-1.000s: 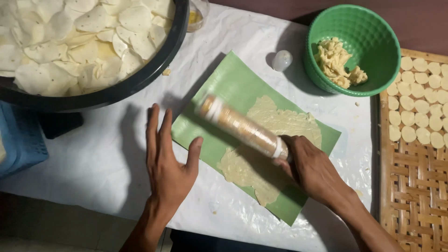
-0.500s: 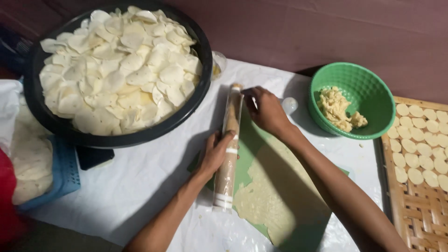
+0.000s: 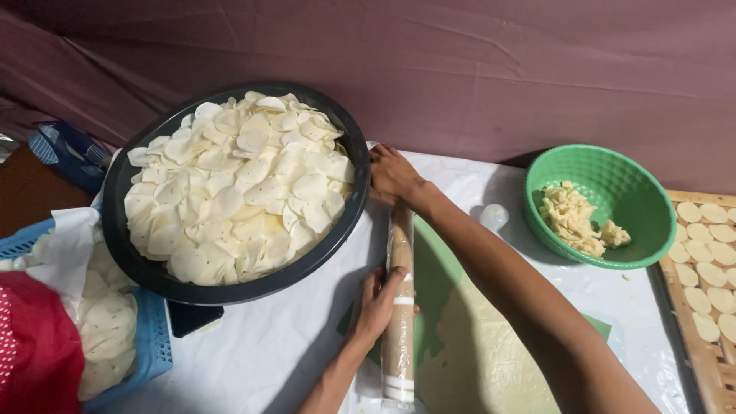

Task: Rolling out dough on a mat and cutting it into small circles using a round cutter

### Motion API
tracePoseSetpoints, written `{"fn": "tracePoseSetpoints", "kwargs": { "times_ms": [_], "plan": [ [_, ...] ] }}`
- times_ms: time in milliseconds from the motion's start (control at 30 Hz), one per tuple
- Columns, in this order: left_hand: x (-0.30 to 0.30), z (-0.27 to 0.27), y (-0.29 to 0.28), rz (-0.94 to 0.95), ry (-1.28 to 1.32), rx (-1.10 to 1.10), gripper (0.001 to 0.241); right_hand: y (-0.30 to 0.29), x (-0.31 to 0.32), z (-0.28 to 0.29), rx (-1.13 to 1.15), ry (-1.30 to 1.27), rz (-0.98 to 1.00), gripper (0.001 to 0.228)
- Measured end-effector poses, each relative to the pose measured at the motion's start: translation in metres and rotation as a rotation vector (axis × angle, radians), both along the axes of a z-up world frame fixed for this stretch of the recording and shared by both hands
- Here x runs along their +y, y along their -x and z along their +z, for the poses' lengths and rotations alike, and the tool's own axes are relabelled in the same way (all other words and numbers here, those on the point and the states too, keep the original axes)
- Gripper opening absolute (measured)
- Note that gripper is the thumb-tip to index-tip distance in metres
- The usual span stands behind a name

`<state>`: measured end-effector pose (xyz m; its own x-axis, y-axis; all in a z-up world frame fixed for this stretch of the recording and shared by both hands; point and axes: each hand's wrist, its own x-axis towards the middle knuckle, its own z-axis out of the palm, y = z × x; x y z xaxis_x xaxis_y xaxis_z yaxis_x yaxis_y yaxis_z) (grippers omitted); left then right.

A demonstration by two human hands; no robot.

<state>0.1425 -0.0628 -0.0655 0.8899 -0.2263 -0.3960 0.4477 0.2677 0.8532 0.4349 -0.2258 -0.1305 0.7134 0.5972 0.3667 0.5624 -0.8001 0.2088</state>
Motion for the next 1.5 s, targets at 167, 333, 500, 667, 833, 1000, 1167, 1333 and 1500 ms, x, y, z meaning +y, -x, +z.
{"fn": "tracePoseSetpoints", "kwargs": {
  "times_ms": [167, 333, 500, 667, 833, 1000, 1167, 1333, 1500],
  "plan": [
    [0.0, 0.005, -0.002, 0.004, 0.046, 0.011, 0.04, 0.117, -0.005, 0.116, 0.167, -0.626, -0.272, 0.019],
    [0.002, 0.019, -0.001, -0.044, -0.013, -0.025, 0.04, 0.189, -0.025, 0.109, 0.304, -0.879, -0.525, 0.01],
    [0.014, 0.017, 0.003, -0.092, -0.439, -0.167, 0.055, 0.24, 0.004, 0.131, 0.338, -1.083, -0.339, 0.024],
    [0.004, 0.01, 0.006, -0.101, -0.552, -0.314, 0.064, 0.225, 0.001, 0.128, 0.315, -1.094, -0.419, 0.018],
    [-0.003, -0.001, 0.006, -0.163, -0.648, -0.258, 0.093, 0.229, 0.002, 0.12, 0.293, -1.143, -0.462, 0.017],
    [-0.007, -0.042, 0.001, -0.056, -0.611, -0.473, 0.07, 0.272, 0.025, 0.112, 0.343, -0.866, -0.251, 0.05],
    [-0.003, 0.0, 0.014, -0.219, -0.557, -0.409, 0.061, 0.232, 0.023, 0.078, 0.644, -0.889, -0.43, 0.084],
    [0.006, 0.025, 0.014, -0.439, -0.646, -0.071, 0.107, 0.213, 0.037, 0.135, 0.67, -1.59, -0.734, 0.043],
    [0.013, 0.025, 0.005, -0.197, 0.118, 0.038, 0.028, 0.25, 0.048, 0.121, 1.13, -2.027, -0.49, 0.02]
  ]
}}
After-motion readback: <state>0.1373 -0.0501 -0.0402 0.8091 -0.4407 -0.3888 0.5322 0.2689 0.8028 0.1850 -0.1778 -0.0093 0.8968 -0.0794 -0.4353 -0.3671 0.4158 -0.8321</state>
